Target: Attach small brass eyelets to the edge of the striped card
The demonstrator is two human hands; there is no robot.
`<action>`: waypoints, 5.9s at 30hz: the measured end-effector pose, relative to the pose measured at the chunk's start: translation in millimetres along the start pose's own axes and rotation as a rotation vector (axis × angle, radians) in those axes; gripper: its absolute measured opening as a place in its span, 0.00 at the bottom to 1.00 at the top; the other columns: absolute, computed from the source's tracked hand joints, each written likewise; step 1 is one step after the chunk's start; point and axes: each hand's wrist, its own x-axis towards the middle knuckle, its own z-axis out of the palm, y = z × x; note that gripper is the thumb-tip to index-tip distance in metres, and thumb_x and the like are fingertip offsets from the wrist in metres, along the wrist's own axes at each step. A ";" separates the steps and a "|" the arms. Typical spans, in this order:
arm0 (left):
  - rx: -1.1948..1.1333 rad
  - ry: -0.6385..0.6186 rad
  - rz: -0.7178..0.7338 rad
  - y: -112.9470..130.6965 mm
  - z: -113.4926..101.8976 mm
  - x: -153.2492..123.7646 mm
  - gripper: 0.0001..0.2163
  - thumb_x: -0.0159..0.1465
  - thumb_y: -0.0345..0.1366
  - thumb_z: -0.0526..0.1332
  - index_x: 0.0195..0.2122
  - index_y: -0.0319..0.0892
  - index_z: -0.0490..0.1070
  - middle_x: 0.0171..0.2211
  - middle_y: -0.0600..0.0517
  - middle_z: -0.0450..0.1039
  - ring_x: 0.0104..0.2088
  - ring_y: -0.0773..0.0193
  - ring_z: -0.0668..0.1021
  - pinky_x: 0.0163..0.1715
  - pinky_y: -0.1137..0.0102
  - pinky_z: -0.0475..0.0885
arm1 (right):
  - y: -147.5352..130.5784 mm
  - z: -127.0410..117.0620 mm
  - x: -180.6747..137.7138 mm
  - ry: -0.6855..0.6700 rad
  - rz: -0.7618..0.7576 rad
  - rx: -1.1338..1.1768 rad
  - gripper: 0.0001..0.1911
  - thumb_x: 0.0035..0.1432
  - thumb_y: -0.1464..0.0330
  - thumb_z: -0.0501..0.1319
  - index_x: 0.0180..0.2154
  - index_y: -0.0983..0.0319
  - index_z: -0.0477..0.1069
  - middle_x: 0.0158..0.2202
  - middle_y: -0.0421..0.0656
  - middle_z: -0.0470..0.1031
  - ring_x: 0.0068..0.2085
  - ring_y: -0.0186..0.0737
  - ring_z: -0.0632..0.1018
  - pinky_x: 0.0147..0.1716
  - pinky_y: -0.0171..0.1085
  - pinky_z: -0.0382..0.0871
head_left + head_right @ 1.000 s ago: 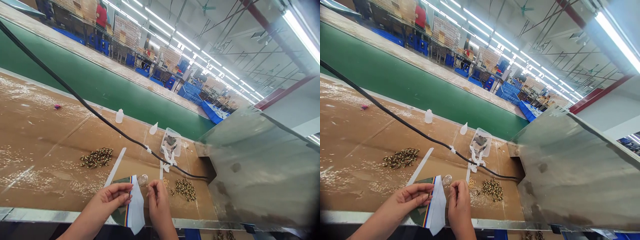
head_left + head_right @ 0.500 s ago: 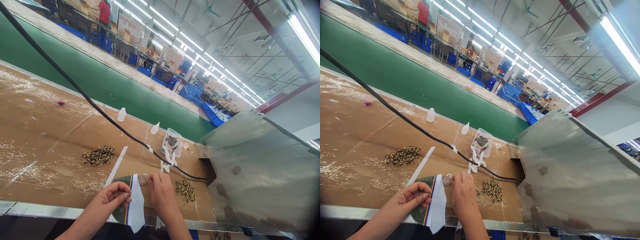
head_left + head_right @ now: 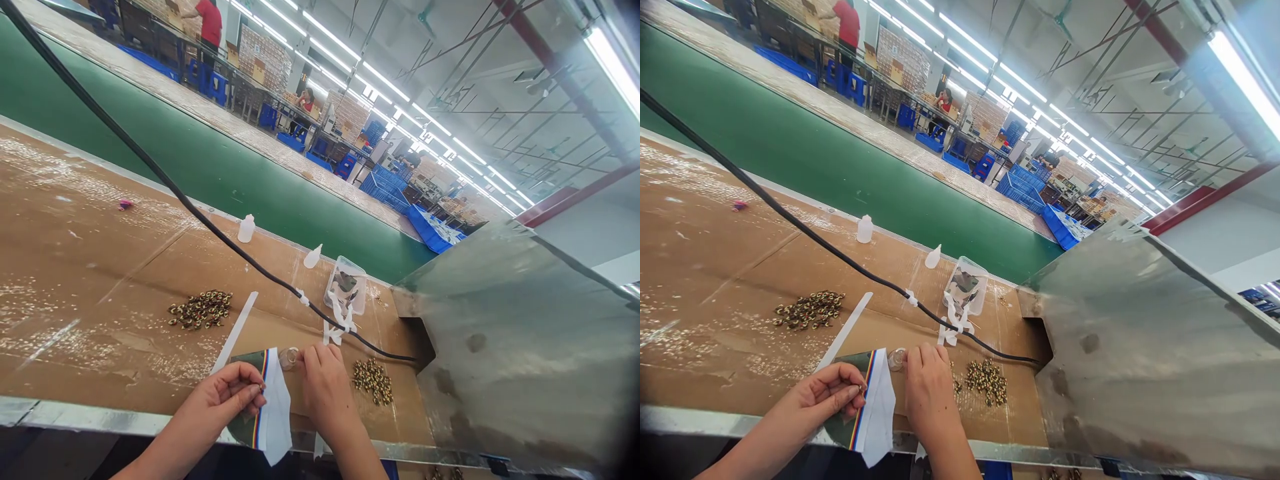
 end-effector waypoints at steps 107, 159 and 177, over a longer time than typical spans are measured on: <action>-0.011 -0.009 -0.101 1.9 5.5 -13.1 0.03 0.58 0.35 0.65 0.28 0.44 0.72 0.23 0.55 0.75 0.26 0.64 0.73 0.27 0.71 0.68 | -66.5 41.5 -50.6 0.297 0.244 0.762 0.06 0.63 0.72 0.57 0.38 0.57 0.70 0.34 0.42 0.71 0.35 0.36 0.75 0.34 0.33 0.71; 0.136 0.002 -0.125 -6.3 0.0 -3.0 0.18 0.43 0.53 0.71 0.26 0.44 0.78 0.21 0.53 0.77 0.25 0.61 0.76 0.26 0.70 0.72 | 50.4 16.1 -88.8 0.358 0.795 0.334 0.09 0.61 0.65 0.58 0.30 0.61 0.70 0.30 0.41 0.69 0.27 0.36 0.71 0.29 0.34 0.65; 0.166 -0.052 -0.025 -37.3 -23.0 4.3 0.12 0.53 0.49 0.66 0.30 0.47 0.78 0.24 0.54 0.78 0.26 0.61 0.77 0.25 0.73 0.74 | 38.2 33.6 -70.9 0.342 0.648 0.306 0.12 0.63 0.71 0.50 0.43 0.64 0.70 0.42 0.51 0.72 0.44 0.45 0.74 0.44 0.43 0.70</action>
